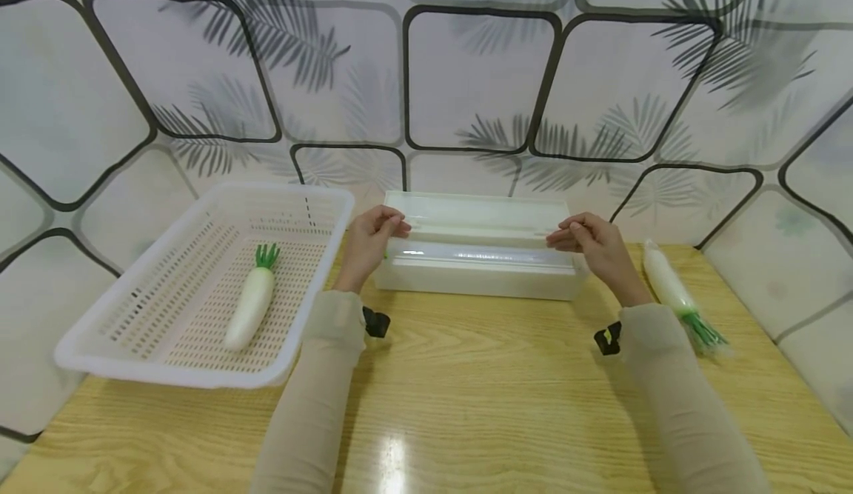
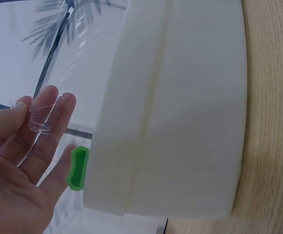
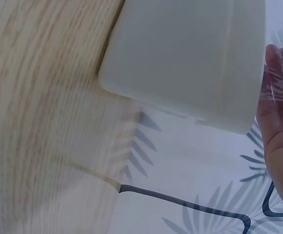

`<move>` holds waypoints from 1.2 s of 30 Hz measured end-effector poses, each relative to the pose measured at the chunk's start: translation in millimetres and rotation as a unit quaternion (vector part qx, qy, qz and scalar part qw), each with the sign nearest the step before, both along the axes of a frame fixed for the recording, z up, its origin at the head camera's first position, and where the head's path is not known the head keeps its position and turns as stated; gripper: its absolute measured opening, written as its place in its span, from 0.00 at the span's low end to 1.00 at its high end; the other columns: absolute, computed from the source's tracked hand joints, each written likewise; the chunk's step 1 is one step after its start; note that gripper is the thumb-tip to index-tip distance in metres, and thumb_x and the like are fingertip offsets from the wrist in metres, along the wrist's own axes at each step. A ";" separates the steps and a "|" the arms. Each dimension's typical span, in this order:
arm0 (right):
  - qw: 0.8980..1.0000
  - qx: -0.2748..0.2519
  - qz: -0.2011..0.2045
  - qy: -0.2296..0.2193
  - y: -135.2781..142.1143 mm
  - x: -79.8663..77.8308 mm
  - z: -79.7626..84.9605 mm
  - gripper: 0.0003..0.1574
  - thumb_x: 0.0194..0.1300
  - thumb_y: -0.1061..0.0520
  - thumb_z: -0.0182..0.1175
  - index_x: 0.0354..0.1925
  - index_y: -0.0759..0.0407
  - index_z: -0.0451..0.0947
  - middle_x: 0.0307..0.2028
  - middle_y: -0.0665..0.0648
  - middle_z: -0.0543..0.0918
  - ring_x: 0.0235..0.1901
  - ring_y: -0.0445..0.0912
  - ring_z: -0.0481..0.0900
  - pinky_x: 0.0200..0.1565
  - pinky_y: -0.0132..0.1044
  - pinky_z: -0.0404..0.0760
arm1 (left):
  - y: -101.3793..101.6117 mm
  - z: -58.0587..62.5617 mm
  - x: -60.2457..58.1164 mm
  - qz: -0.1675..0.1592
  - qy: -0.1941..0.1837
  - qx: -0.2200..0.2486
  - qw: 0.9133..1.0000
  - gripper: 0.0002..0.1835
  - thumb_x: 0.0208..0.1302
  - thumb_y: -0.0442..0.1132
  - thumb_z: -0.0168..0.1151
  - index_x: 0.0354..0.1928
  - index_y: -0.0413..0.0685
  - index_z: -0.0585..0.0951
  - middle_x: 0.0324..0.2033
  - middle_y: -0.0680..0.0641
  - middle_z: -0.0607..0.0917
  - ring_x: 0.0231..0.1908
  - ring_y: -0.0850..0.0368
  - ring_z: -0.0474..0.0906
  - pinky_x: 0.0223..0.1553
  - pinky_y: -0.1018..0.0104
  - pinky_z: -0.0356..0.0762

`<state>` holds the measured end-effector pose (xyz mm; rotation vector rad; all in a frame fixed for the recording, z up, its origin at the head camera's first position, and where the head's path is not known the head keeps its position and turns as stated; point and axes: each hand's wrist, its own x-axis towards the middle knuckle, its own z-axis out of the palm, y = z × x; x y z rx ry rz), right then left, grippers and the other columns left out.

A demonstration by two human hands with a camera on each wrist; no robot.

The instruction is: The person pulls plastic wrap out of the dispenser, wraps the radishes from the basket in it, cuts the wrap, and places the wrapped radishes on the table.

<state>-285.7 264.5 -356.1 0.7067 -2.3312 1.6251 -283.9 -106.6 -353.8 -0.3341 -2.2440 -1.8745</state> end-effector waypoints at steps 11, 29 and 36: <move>0.999 -0.030 -0.009 0.007 -0.2 4.3 10.1 0.14 0.80 0.69 0.41 0.45 0.81 0.69 0.35 0.46 0.87 0.37 0.37 0.87 0.40 0.30 0.84 | 3.0 9.0 2.6 0.015 0.031 0.012 0.999 0.09 0.76 0.29 0.53 0.46 0.28 0.80 0.40 0.33 0.86 0.39 0.49 0.85 0.46 0.61 0.84; 0.997 -0.052 -0.023 0.042 -4.1 14.2 32.6 0.13 0.80 0.68 0.43 0.43 0.71 0.74 0.35 0.47 0.88 0.36 0.38 0.87 0.40 0.31 0.85 | 2.7 31.1 11.5 0.046 0.094 -0.007 0.995 0.07 0.75 0.27 0.55 0.44 0.28 0.81 0.37 0.34 0.87 0.38 0.45 0.86 0.43 0.65 0.84; 0.997 -0.066 -0.021 0.046 -4.4 18.6 41.3 0.13 0.80 0.67 0.43 0.43 0.71 0.75 0.35 0.47 0.88 0.36 0.39 0.87 0.38 0.31 0.85 | 2.5 39.4 13.8 0.046 0.118 -0.006 0.992 0.07 0.74 0.27 0.56 0.44 0.27 0.82 0.37 0.33 0.87 0.38 0.44 0.86 0.42 0.65 0.84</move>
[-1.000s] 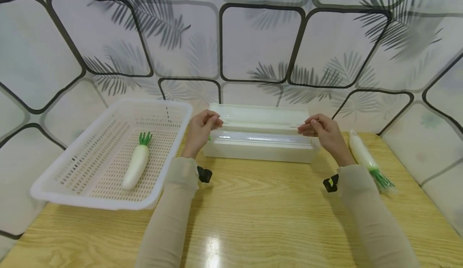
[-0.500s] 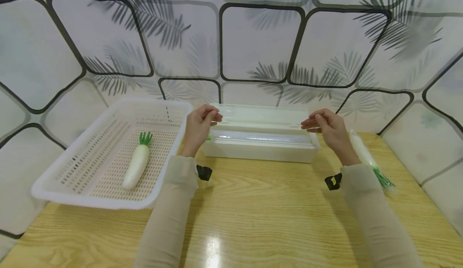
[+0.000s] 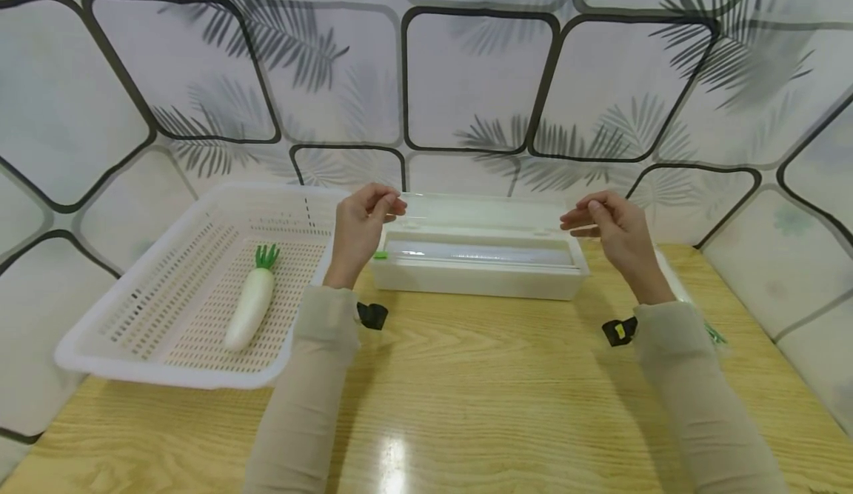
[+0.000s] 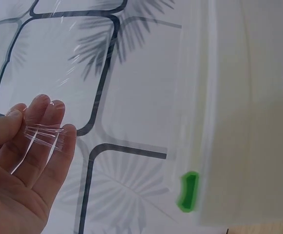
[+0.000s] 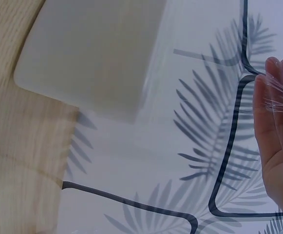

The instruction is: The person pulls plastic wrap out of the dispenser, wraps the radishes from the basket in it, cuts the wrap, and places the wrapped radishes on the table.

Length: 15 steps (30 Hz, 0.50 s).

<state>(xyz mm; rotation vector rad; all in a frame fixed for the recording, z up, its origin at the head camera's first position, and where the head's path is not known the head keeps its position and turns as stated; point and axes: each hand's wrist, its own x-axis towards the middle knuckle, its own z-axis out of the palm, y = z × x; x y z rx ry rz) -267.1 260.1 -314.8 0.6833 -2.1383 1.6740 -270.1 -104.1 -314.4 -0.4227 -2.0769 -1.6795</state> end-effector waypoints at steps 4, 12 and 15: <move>1.000 -0.013 0.007 -0.002 0.1 2.9 5.3 0.14 0.80 0.66 0.43 0.43 0.76 0.73 0.35 0.49 0.88 0.36 0.39 0.87 0.38 0.30 0.85 | 0.1 4.6 1.1 0.000 0.004 0.004 1.000 0.07 0.74 0.27 0.56 0.43 0.28 0.82 0.37 0.33 0.87 0.37 0.47 0.86 0.41 0.66 0.84; 1.000 -0.017 0.001 0.020 -0.5 6.2 17.9 0.14 0.80 0.66 0.45 0.42 0.70 0.77 0.35 0.50 0.88 0.36 0.40 0.88 0.39 0.30 0.85 | -0.7 17.0 4.3 -0.002 0.017 0.006 1.000 0.07 0.74 0.26 0.56 0.43 0.27 0.82 0.37 0.33 0.87 0.32 0.65 0.83 0.42 0.66 0.84; 0.999 -0.026 0.008 0.025 -1.2 7.7 20.9 0.13 0.80 0.66 0.45 0.42 0.70 0.77 0.35 0.52 0.88 0.35 0.41 0.88 0.39 0.30 0.85 | -1.7 21.0 7.1 -0.001 0.020 0.005 1.000 0.07 0.74 0.26 0.56 0.43 0.26 0.82 0.37 0.33 0.87 0.32 0.65 0.83 0.41 0.67 0.84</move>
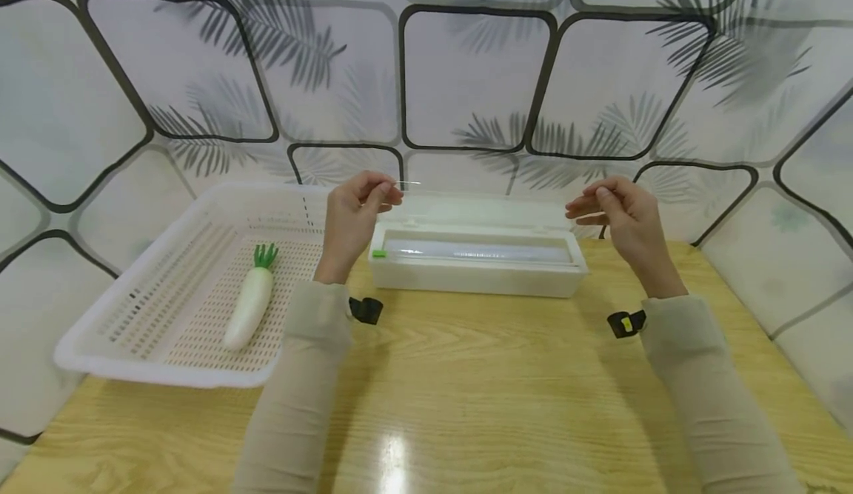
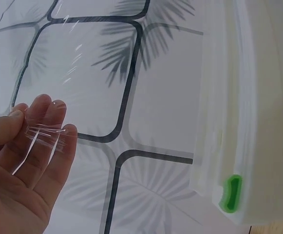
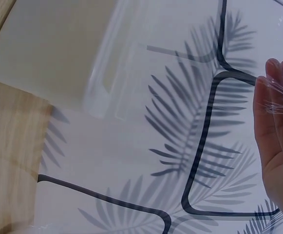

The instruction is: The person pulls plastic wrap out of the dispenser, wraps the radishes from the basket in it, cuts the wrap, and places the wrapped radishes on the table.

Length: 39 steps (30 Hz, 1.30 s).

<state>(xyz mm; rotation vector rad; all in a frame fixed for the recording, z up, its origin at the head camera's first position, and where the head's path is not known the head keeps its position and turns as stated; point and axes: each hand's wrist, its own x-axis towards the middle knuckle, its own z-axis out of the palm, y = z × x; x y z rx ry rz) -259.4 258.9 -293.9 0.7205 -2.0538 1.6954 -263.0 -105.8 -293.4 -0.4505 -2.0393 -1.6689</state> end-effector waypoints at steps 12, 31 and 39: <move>0.999 -0.028 0.013 0.022 -0.3 5.2 13.6 0.14 0.79 0.65 0.47 0.43 0.75 0.76 0.36 0.53 0.89 0.36 0.42 0.88 0.39 0.30 0.85 | -0.6 14.7 6.9 0.004 0.029 -0.009 1.000 0.07 0.74 0.28 0.57 0.42 0.29 0.82 0.36 0.35 0.88 0.34 0.63 0.85 0.41 0.68 0.84; 0.994 -0.075 0.035 0.065 -4.7 19.1 37.5 0.13 0.78 0.67 0.48 0.41 0.76 0.77 0.34 0.59 0.88 0.34 0.46 0.88 0.38 0.32 0.85 | 1.0 36.1 15.1 0.001 0.068 0.022 0.997 0.06 0.72 0.25 0.57 0.41 0.27 0.81 0.35 0.34 0.87 0.32 0.68 0.83 0.40 0.68 0.84; 0.991 -0.080 0.030 0.099 -5.0 23.8 44.5 0.15 0.78 0.67 0.48 0.40 0.81 0.75 0.33 0.59 0.89 0.33 0.45 0.88 0.36 0.32 0.85 | -0.1 42.8 20.7 -0.010 0.108 0.026 0.994 0.06 0.72 0.24 0.56 0.41 0.23 0.80 0.35 0.34 0.87 0.32 0.67 0.83 0.40 0.67 0.84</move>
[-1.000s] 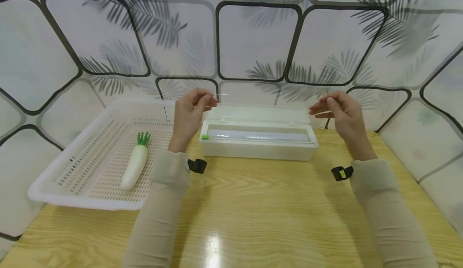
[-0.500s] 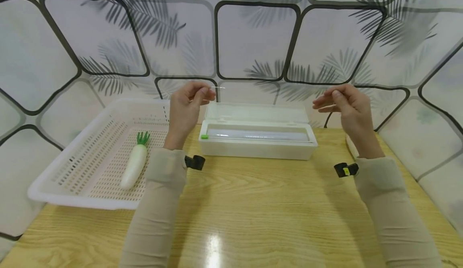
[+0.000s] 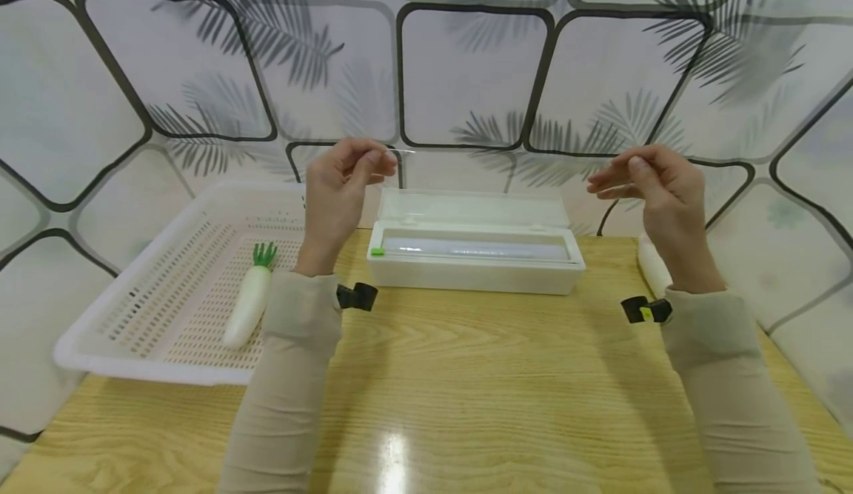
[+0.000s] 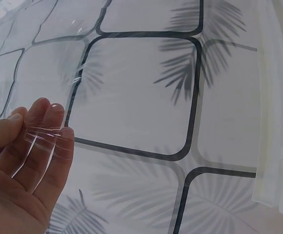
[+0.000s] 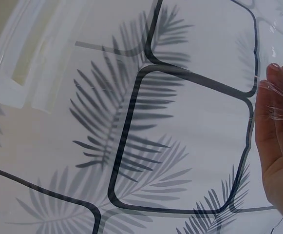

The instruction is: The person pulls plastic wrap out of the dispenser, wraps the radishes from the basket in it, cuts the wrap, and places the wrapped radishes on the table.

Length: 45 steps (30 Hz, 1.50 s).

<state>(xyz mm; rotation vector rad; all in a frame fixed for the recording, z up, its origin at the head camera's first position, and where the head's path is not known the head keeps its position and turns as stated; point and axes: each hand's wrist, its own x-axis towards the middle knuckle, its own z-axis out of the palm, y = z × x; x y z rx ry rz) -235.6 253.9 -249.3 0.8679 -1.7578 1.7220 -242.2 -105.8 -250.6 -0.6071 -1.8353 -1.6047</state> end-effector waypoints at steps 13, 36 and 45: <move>0.998 -0.016 -0.014 0.052 -1.4 10.9 17.3 0.14 0.77 0.71 0.47 0.40 0.84 0.75 0.33 0.63 0.88 0.31 0.49 0.88 0.36 0.33 0.85 | 2.1 18.3 11.9 -0.001 0.049 0.031 0.998 0.05 0.71 0.22 0.56 0.40 0.25 0.81 0.33 0.38 0.88 0.32 0.64 0.84 0.39 0.67 0.84; 0.997 -0.032 -0.018 0.061 -1.4 20.4 13.9 0.13 0.76 0.71 0.47 0.40 0.84 0.74 0.32 0.64 0.88 0.29 0.49 0.88 0.35 0.33 0.85 | 3.3 15.9 18.8 -0.033 0.088 0.030 0.995 0.05 0.71 0.20 0.54 0.41 0.20 0.78 0.33 0.36 0.87 0.32 0.63 0.85 0.38 0.67 0.84; 0.995 -0.063 -0.003 0.083 -3.8 26.5 21.7 0.12 0.74 0.75 0.47 0.38 0.87 0.73 0.31 0.67 0.86 0.29 0.52 0.87 0.35 0.35 0.85 | 2.8 19.0 22.2 -0.027 0.118 0.034 0.992 0.04 0.71 0.20 0.55 0.40 0.23 0.79 0.33 0.40 0.88 0.33 0.62 0.85 0.37 0.67 0.84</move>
